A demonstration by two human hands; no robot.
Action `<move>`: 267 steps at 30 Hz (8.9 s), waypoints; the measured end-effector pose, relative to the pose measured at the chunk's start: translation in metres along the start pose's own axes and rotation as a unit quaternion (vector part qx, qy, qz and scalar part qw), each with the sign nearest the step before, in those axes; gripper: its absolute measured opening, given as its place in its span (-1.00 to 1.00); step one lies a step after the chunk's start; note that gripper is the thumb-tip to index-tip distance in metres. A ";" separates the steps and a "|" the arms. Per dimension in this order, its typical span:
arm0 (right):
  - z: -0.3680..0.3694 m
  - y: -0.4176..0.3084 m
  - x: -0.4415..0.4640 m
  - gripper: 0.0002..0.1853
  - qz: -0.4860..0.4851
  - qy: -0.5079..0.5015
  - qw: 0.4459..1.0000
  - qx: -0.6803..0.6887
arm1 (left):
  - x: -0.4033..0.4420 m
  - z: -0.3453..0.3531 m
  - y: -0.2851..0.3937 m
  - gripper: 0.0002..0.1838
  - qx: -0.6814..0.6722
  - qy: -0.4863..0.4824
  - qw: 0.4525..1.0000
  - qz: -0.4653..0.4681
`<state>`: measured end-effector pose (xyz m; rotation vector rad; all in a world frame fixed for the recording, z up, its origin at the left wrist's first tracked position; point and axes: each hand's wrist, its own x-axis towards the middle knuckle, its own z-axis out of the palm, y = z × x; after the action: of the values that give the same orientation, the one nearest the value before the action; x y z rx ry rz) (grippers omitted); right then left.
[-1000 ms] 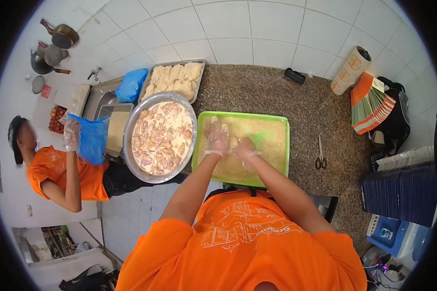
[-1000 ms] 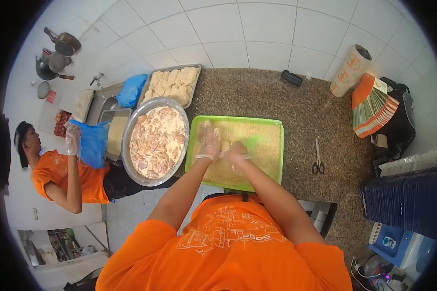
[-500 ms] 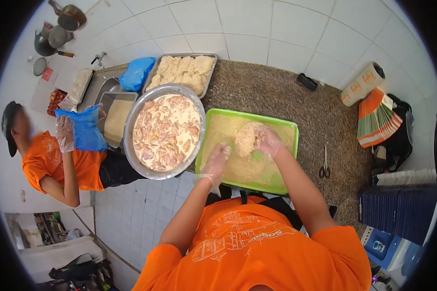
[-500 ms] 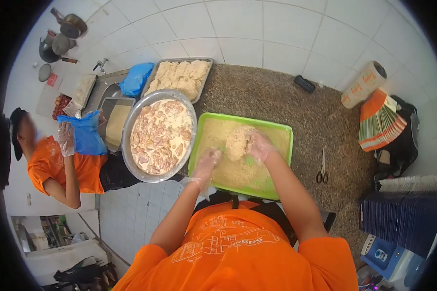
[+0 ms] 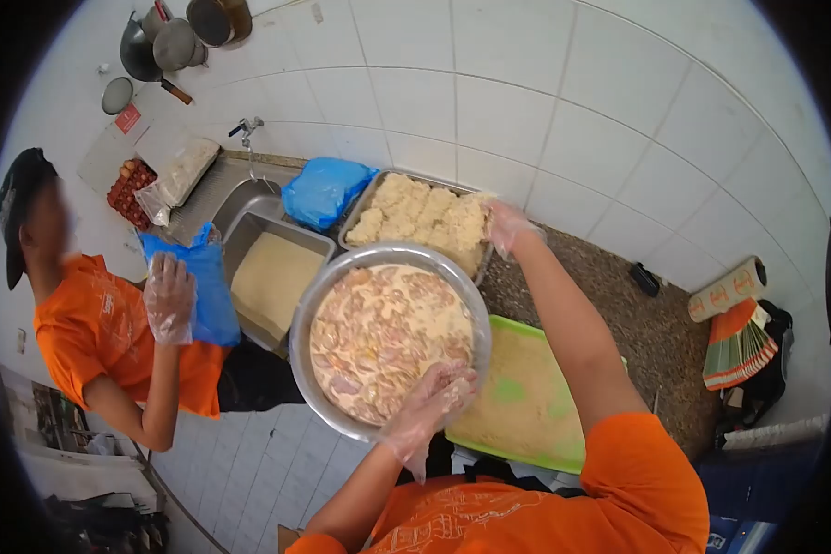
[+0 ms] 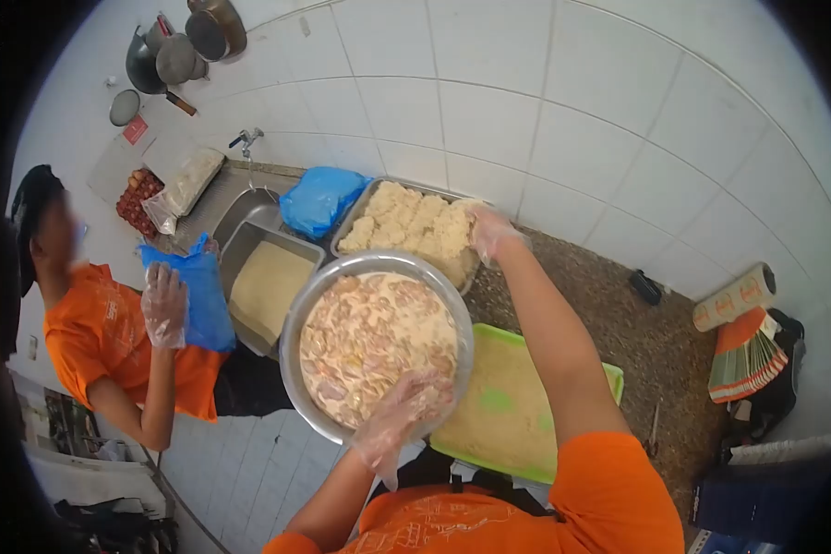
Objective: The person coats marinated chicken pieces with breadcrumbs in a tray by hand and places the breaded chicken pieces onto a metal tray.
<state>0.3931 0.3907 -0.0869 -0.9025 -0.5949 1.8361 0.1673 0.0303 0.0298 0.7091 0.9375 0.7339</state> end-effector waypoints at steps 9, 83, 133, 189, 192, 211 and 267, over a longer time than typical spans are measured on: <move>0.011 0.011 0.153 -0.69 -0.112 0.177 0.617 -0.758 | -0.018 -0.068 0.017 -0.49 0.000 0.080 0.997 0.008; -0.127 0.069 -0.420 -0.29 -0.098 0.229 0.759 -0.602 | 0.101 0.031 -0.184 -0.59 0.225 0.102 0.965 -0.089; -0.170 0.133 -0.437 -0.72 -0.109 0.246 0.854 -0.444 | 0.180 0.142 -0.185 -0.22 0.783 0.177 0.492 0.337; 0.058 0.003 0.172 -0.46 -0.232 -0.054 0.550 -0.800 | 0.087 -0.009 -0.213 -0.21 0.603 0.011 0.765 0.225; 0.064 0.000 0.177 -0.47 -0.233 0.087 0.576 -0.779 | 0.088 -0.013 -0.205 -0.17 0.592 -0.006 0.776 0.215; -0.121 0.147 -0.463 0.35 0.073 0.241 0.660 -0.707 | 0.084 0.029 -0.178 -0.25 0.760 0.034 0.644 0.082; -0.135 0.099 -0.499 -0.66 -0.066 0.188 0.848 -0.491 | 0.159 0.117 -0.195 -0.32 0.820 0.106 0.511 0.233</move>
<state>0.5738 -0.1032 -0.0802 -1.7774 -1.3384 1.0965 0.3804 0.0249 -0.1479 2.7102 1.5826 0.1016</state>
